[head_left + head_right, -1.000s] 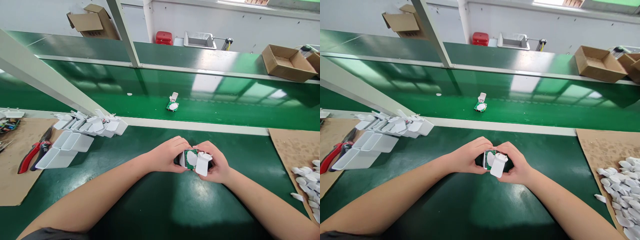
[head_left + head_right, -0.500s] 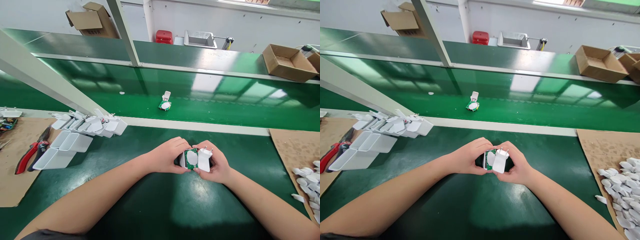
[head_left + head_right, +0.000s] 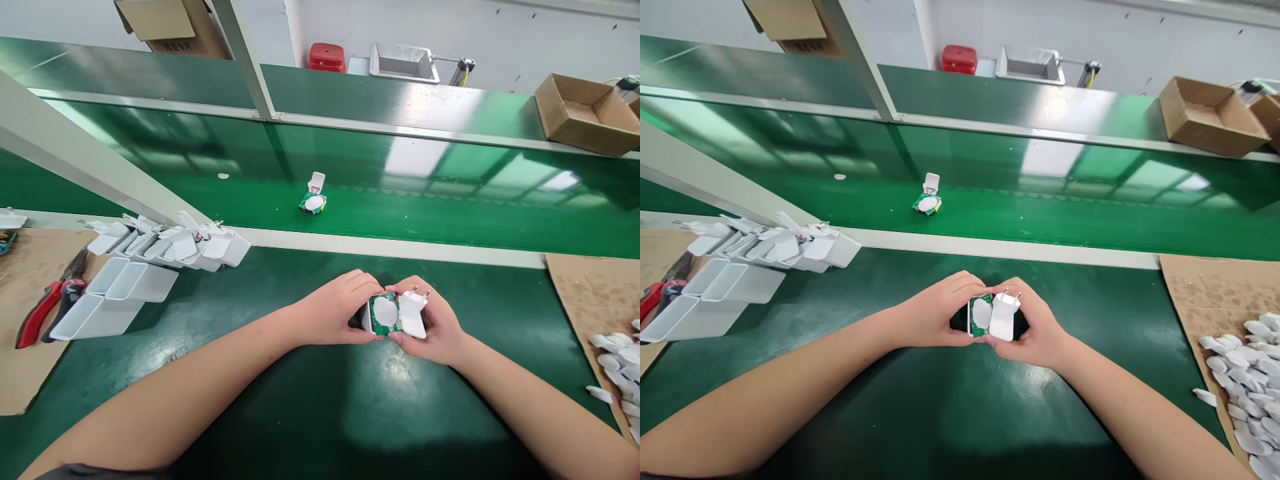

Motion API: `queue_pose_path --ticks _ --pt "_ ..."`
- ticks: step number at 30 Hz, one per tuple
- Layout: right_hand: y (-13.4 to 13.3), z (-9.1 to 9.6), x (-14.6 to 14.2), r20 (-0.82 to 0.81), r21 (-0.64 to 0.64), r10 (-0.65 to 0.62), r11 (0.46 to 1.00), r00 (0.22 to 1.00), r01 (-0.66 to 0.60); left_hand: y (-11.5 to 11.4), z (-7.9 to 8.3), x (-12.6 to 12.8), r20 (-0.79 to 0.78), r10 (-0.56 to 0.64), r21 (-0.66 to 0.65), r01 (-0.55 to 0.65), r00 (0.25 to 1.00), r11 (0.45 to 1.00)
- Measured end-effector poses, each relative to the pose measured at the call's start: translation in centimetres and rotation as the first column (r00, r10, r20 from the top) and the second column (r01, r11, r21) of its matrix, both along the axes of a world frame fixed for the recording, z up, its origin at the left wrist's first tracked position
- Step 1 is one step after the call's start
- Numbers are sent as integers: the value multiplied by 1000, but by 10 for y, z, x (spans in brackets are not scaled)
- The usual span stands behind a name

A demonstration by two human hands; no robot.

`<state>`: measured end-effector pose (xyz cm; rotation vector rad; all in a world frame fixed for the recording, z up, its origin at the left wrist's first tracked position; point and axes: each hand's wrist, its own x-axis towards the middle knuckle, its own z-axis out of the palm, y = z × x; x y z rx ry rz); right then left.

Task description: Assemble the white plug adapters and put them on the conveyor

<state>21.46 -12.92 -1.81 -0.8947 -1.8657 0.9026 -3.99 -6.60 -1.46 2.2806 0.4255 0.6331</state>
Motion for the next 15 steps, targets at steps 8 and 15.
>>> queue_pose_path --ticks 8,15 --pt "1 1 0 -6 -16 7 1000 1000 -7 1 2 0 -43 1 -21 -2 999 1000" --pt "1 0 0 -17 -23 20 1000 1000 -20 0 3 0 -48 2 -25 -3 999 1000"
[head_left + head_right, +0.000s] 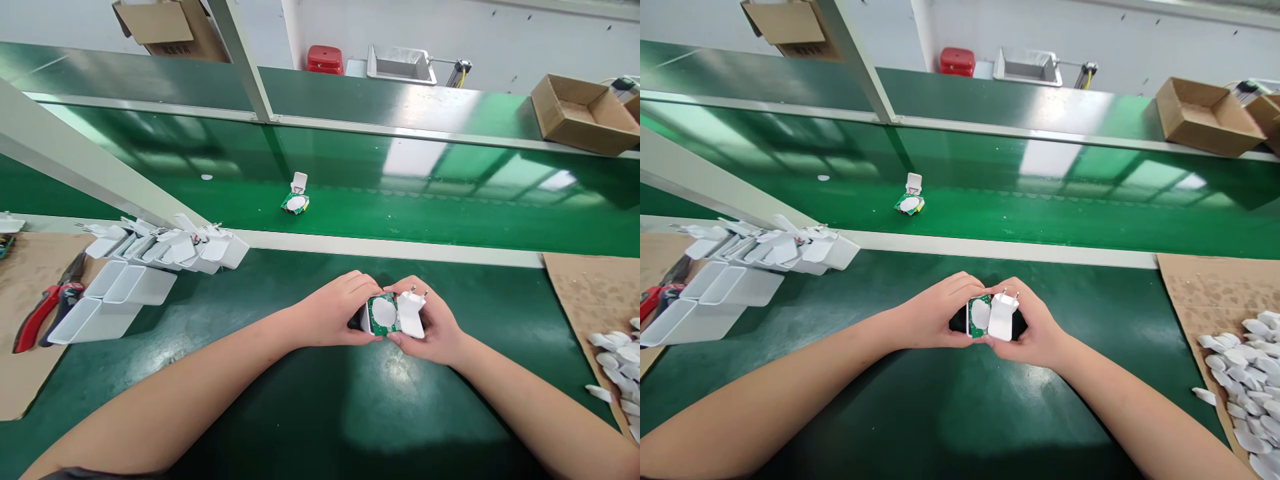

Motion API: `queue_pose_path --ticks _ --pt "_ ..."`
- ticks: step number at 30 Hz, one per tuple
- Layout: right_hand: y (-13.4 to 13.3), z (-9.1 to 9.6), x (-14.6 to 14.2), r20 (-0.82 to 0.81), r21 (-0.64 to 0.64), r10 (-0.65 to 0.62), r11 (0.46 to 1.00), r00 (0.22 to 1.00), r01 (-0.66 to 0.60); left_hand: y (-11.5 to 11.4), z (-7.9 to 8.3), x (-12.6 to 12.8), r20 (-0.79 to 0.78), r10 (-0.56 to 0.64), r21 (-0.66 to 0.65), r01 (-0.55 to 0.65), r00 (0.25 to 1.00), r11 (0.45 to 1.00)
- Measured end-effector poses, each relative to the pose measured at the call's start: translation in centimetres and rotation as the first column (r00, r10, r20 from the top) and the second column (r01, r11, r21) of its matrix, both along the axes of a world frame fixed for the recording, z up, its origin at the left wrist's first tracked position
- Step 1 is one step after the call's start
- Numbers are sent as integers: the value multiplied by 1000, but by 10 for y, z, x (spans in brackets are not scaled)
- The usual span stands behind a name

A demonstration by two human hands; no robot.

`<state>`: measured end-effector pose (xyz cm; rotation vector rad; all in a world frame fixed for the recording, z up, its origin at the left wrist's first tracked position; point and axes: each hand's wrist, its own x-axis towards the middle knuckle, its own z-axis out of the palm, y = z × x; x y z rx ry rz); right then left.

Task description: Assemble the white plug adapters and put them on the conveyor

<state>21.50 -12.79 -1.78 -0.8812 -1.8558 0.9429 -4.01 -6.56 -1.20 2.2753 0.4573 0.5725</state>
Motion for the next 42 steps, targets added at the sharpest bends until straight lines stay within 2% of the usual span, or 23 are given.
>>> queue_pose_path --ticks 17,33,42 --pt "0 2 0 -24 -63 24 998 999 -26 0 2 0 -24 2 -25 -3 1000 1000" --pt "0 1 0 -13 -28 9 1000 1000 -9 0 4 2 -15 1 6 -1 1000 1000" --pt "0 -1 2 -16 -5 -4 1000 1000 4 1 1 1 41 -8 7 7 999 1000"
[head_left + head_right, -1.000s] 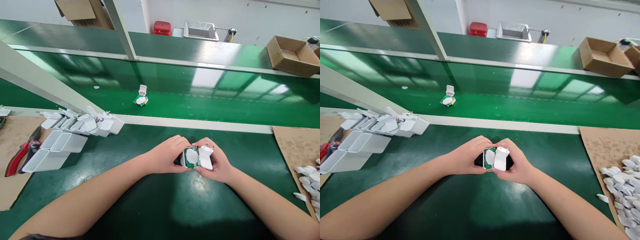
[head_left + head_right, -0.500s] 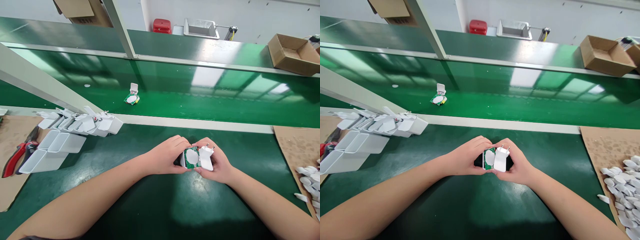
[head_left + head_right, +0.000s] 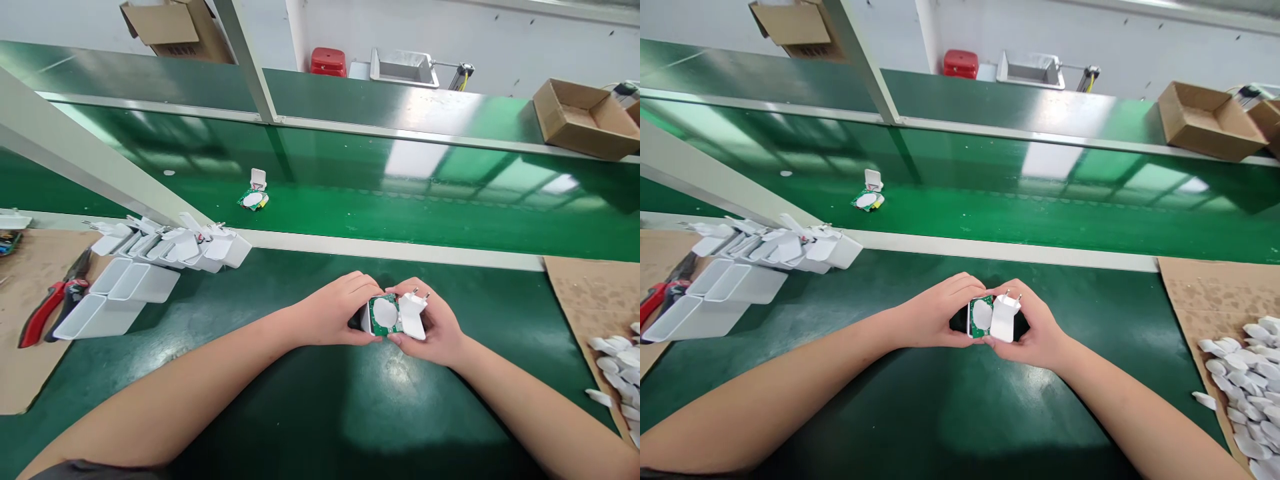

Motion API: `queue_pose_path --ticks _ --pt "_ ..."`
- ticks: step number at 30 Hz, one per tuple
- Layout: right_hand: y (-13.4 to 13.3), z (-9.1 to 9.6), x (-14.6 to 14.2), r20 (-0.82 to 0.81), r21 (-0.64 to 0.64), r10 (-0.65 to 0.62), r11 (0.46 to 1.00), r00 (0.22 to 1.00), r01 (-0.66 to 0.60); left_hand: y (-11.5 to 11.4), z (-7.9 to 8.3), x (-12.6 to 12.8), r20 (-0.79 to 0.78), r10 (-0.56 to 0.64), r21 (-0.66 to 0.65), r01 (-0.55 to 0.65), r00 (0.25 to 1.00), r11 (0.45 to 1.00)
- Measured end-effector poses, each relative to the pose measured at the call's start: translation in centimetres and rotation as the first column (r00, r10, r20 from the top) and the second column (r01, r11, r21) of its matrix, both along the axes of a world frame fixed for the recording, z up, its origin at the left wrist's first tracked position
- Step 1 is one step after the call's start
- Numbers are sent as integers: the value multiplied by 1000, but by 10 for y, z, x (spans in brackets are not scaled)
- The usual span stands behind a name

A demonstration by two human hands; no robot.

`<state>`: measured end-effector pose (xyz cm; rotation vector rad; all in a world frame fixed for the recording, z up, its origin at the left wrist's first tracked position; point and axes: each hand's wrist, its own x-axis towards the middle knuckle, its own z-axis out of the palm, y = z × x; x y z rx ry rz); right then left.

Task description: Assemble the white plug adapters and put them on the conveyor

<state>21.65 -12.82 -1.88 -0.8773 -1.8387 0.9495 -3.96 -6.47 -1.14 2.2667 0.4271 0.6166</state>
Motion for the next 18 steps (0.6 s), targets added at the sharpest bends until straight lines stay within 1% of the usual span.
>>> queue_pose_path --ticks 8,11,15,18 --pt "-4 1 -1 19 115 -36 993 999 33 0 2 0 31 -2 51 1 1000 999" --pt "-5 2 -1 23 137 -42 990 999 39 1 1 0 35 -3 51 1 999 999" --pt "-2 5 -4 0 211 -70 975 998 68 1 2 -1 31 -8 48 6 999 999" --pt "-1 8 -6 -3 235 -90 968 996 88 0 2 -2 26 -9 57 7 1000 998"
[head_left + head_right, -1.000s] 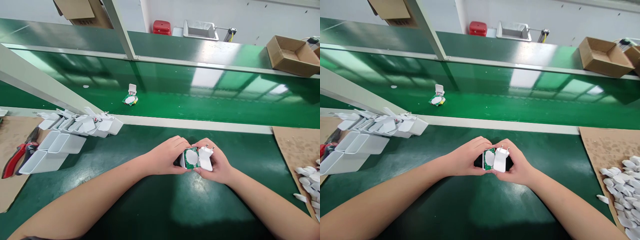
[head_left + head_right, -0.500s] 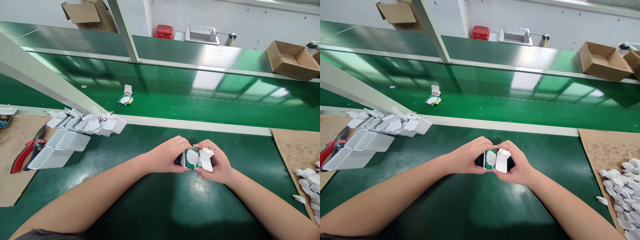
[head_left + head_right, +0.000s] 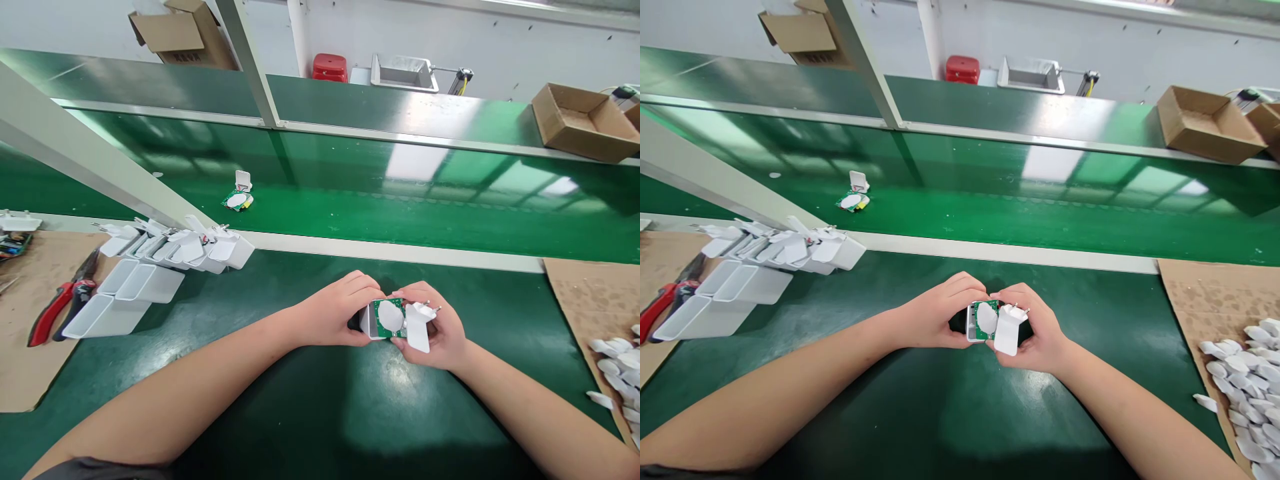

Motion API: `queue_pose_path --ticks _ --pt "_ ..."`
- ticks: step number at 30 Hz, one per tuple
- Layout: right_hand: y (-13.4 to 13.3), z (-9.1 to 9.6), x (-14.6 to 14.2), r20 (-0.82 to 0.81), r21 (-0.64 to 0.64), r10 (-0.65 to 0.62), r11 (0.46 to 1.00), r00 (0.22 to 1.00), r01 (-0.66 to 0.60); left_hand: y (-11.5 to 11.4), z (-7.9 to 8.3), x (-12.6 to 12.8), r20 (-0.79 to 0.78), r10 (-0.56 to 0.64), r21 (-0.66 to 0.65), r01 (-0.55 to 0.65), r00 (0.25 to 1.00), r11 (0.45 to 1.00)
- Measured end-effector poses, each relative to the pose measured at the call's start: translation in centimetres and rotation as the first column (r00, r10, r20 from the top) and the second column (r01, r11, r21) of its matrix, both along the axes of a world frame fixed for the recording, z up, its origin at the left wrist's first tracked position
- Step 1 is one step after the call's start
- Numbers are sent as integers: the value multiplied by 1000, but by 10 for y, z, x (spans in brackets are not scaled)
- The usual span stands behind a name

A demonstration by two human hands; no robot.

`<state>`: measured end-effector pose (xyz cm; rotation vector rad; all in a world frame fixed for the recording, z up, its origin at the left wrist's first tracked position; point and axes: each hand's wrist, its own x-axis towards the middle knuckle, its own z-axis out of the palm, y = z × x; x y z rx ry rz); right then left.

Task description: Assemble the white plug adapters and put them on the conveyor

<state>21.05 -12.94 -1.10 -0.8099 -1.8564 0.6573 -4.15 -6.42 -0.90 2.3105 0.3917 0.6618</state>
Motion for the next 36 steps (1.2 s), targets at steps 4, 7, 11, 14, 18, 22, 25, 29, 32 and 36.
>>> queue_pose_path --ticks 4,7,11,14,18,22,25,29,32,36 --pt "-1 -2 1 2 -20 13 1000 1000 -13 0 0 -1 -3 3 1 -3 1000 1000" --pt "-2 -5 2 11 -38 41 998 999 -41 0 0 -1 -17 6 1 -6 1000 1000" --pt "-3 -8 3 23 -20 36 999 999 -35 0 1 -1 -28 4 0 -4 1000 1000" --pt "-3 -8 3 30 -5 33 999 999 -33 0 2 0 -17 -2 3 2 1000 1000" --pt "-4 -8 3 39 5 25 1000 999 -26 -1 2 0 -18 6 -2 -6 1000 1000" --pt "-4 -8 2 46 -3 13 1000 999 -13 -1 1 0 -28 3 -5 -3 1000 1000" --pt "-4 -7 2 53 4 19 1000 998 -19 -1 1 0 -29 0 4 0 1000 1000" --pt "-4 -7 1 50 12 16 1000 999 -17 -1 1 0 -40 6 5 -6 999 1000" --pt "-5 -8 1 43 11 18 1000 999 -19 -1 1 1 -29 4 23 -4 1000 1000" --pt "-5 -8 2 47 9 28 1000 998 -29 -1 1 0 -11 1 50 0 1000 999"
